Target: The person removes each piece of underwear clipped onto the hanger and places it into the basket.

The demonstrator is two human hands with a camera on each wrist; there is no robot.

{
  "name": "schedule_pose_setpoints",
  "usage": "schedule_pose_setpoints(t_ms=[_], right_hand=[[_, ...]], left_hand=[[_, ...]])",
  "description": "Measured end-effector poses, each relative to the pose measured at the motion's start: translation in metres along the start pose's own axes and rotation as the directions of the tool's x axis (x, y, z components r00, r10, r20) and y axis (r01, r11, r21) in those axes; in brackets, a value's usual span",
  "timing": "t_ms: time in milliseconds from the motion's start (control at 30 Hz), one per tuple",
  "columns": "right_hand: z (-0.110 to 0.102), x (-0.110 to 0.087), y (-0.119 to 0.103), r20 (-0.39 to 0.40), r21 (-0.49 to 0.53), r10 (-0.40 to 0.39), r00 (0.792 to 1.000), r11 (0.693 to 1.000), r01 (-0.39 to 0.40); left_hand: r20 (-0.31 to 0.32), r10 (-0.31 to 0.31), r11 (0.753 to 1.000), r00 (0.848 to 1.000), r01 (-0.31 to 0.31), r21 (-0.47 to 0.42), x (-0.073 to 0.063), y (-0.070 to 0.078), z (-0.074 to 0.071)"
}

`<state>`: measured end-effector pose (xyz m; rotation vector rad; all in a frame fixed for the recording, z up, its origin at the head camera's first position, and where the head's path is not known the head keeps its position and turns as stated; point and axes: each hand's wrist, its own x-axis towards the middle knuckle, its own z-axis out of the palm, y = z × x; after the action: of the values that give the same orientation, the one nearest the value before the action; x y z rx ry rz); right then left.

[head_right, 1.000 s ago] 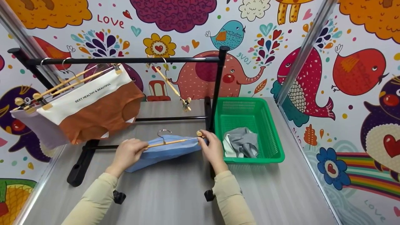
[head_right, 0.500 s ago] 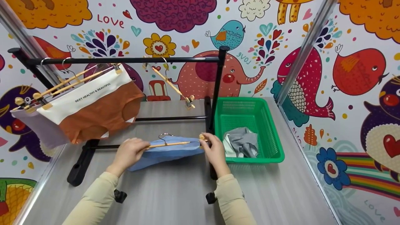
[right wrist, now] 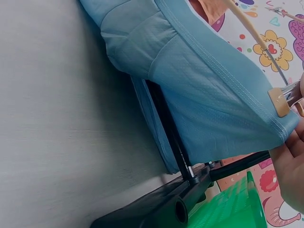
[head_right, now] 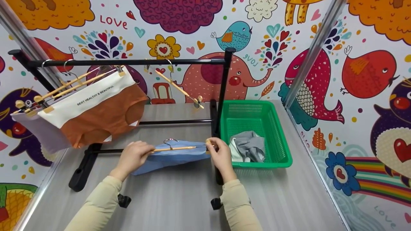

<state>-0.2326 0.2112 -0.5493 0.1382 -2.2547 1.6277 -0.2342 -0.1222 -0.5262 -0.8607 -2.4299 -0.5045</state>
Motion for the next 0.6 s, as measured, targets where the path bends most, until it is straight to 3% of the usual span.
schedule_pose_setpoints(t_ms=[100,333,600], right_hand=[[0.0,0.0,-0.003,0.005,0.002,-0.004,1.0,1.0,0.004],[-0.007,-0.006,-0.037,0.033,0.019,-0.044,0.998,0.999,0.043],[-0.008,-0.006,-0.038,0.007,0.015,-0.118,0.993,0.993,0.118]], left_hand=[[0.015,-0.01,1.0,1.0,0.01,-0.012,0.0,0.0,0.0],[0.011,0.0,0.999,1.0,0.0,-0.032,0.001,0.0,0.004],[-0.027,0.027,0.999,0.999,-0.028,-0.033,0.003,-0.002,0.007]])
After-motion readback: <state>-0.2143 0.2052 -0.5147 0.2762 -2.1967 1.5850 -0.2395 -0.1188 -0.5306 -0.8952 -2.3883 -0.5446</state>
